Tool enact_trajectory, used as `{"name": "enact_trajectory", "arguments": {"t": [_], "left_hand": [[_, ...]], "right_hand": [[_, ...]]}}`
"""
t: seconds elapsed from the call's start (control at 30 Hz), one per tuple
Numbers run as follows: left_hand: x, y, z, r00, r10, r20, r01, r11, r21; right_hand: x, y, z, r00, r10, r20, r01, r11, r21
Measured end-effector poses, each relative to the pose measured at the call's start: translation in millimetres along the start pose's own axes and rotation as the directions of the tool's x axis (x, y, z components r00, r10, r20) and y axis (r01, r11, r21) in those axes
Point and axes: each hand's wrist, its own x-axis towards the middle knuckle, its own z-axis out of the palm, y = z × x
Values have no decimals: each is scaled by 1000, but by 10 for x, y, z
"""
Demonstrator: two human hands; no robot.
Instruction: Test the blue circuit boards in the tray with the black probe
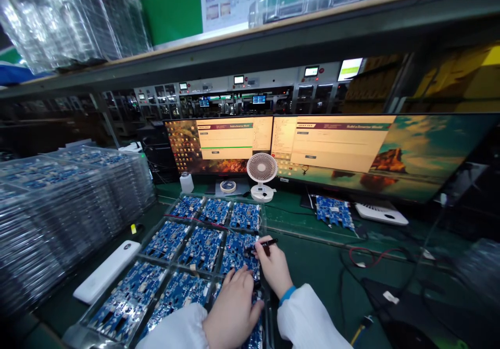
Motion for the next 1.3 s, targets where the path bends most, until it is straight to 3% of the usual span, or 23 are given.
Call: {"name": "enact_trajectory", "arguments": {"t": [0.17, 0.37, 0.6, 0.87, 0.97, 1.1, 1.2, 1.3], "left_hand": [[34, -2, -50, 994, -65, -89, 63, 998, -32], [91, -35, -163, 961, -209, -179, 185, 973, -138], [73, -29, -153, 963, -170, -208, 141, 979, -149], [31, -57, -94, 981, -111, -157, 70, 967, -246], [7, -57, -72, 988, -35, -150, -10, 957, -291], [-43, -23, -104, 978, 179, -104, -203, 930, -305], [-91, -8, -138, 938, 340, -60, -333, 845, -419], [-131, -10, -110, 902, 430, 37, -321, 724, -611]], "right_hand": [[-69, -200, -96, 996, 23, -90, -14, 995, 96], [-275, -568, -258, 996, 12, -93, 3, 987, 164], [-373, -662, -293, 999, 11, -54, -2, 986, 168], [-541, -777, -398, 998, -34, 56, 31, 998, 62], [-629, -835, -445, 995, -47, 83, 44, 998, 33], [-753, -835, -447, 989, -15, 149, 7, 998, 56], [-887, -810, -432, 981, -16, 195, 0, 997, 82], [-1023, -796, -469, 965, -66, 252, 38, 992, 118]]}}
